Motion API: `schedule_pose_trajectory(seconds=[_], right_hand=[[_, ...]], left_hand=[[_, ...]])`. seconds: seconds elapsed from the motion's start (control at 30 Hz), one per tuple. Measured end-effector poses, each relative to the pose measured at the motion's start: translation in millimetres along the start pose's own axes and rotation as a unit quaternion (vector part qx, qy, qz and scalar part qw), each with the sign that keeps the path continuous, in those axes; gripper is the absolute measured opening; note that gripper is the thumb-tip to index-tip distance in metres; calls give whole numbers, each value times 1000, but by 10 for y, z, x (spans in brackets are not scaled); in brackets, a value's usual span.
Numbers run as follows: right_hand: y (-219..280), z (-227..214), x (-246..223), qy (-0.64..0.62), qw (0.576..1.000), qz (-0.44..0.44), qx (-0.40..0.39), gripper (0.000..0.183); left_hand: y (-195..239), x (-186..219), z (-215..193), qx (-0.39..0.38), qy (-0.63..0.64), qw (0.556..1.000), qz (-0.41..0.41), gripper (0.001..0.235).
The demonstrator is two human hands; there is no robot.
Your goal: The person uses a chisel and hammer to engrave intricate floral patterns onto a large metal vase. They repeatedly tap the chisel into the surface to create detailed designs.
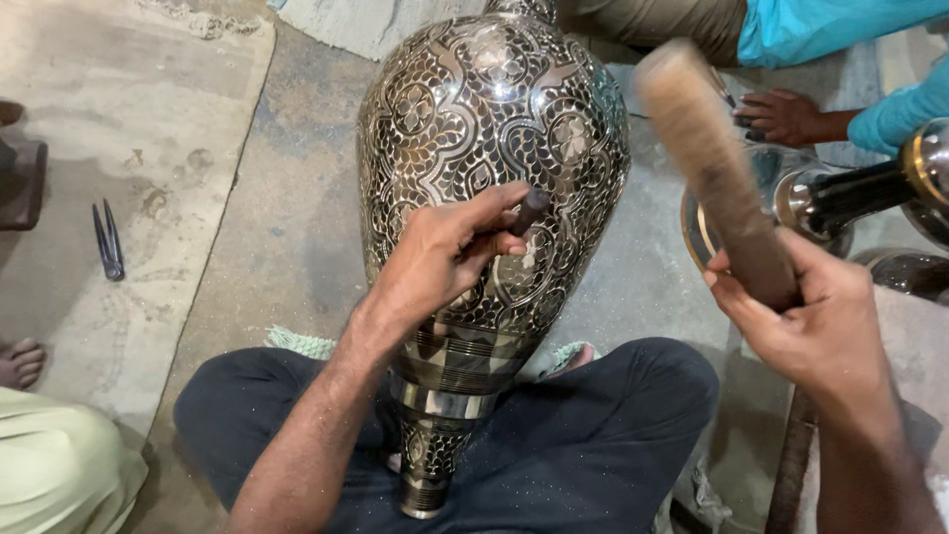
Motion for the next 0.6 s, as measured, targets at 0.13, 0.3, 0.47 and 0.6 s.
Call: schedule_pose_trajectory(seconds=[0.13, 0.3, 0.47, 0.6], right_hand=[[-122, 30, -16, 116, 993, 3, 2, 27], [-103, 37, -237, 318, 942, -87, 59, 27], [-139, 97, -273, 256, 965, -20, 47, 25], [-127, 151, -478, 320, 942, -78, 62, 20]], left_hand=[[31, 12, 33, -1, 13, 1000, 2, 64], [9, -5, 59, -10, -33, 999, 2, 48], [57, 31, 28, 15, -14, 1000, 18, 49], [93, 16, 54, 0, -32, 999, -9, 49]])
Point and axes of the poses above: each hand's wrist, its own y-axis away from the middle knuckle, its own z-axis out of the palm, x = y × z, the point moved 8 cm from there along -y, towards the middle knuckle, and after that the axes turned 10 degrees about z, right-handed, at the moved point
